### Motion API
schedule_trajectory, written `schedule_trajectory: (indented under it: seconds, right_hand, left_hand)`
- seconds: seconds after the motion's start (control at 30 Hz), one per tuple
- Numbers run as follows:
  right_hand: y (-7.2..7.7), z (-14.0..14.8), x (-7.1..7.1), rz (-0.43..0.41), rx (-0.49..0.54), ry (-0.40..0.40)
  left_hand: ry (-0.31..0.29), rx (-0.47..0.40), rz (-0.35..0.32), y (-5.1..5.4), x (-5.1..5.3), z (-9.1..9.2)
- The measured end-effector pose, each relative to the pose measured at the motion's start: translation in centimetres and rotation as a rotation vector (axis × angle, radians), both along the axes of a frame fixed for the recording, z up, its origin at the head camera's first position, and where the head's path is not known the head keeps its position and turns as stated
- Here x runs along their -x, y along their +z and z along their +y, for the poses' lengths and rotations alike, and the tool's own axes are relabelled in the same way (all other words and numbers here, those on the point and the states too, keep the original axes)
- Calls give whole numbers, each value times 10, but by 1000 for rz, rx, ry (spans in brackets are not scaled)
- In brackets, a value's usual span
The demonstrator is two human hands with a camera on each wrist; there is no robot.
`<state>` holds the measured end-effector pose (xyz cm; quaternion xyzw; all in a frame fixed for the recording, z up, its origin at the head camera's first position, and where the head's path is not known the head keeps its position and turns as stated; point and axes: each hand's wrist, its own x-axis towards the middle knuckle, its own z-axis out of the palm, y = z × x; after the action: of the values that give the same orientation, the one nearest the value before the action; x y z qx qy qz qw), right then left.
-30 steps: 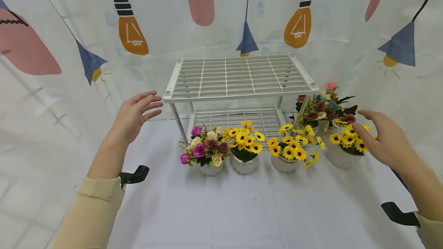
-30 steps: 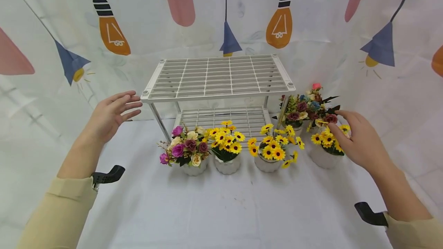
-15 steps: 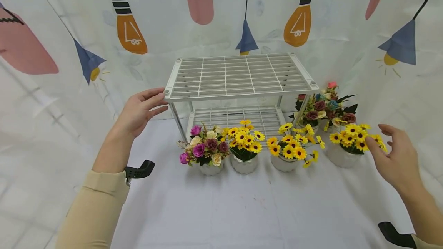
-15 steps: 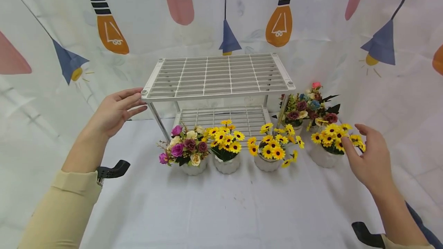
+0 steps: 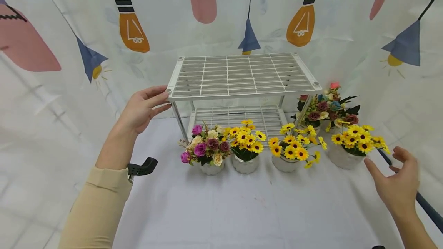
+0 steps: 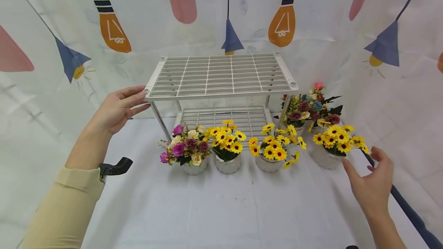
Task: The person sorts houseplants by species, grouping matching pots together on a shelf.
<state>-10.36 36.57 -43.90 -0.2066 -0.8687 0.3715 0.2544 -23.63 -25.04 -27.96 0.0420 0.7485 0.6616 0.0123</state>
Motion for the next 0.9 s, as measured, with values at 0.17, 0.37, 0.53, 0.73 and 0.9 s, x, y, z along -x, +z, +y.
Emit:
schedule_trajectory:
  seconds: [0.17, 0.37, 0.53, 0.73, 0.9]
  right_hand:
    - [-11, 2, 2, -163, 242, -63]
    - [-25, 5, 11, -195, 407, -118]
    - [-38, 8, 19, -230, 489, -74]
    - [-48, 12, 30, -218, 479, 22]
    - [-50, 15, 40, -231, 504, 82]
  left_hand:
    - [-27, -28, -11, -1, 0, -2]
    - [-27, -46, -25, 0, 0, -4]
    - [-33, -71, -37, 1, 0, -5]
    - [-41, -83, -33, 1, 1, -4]
    - [-38, -62, -27, 2, 2, -3]
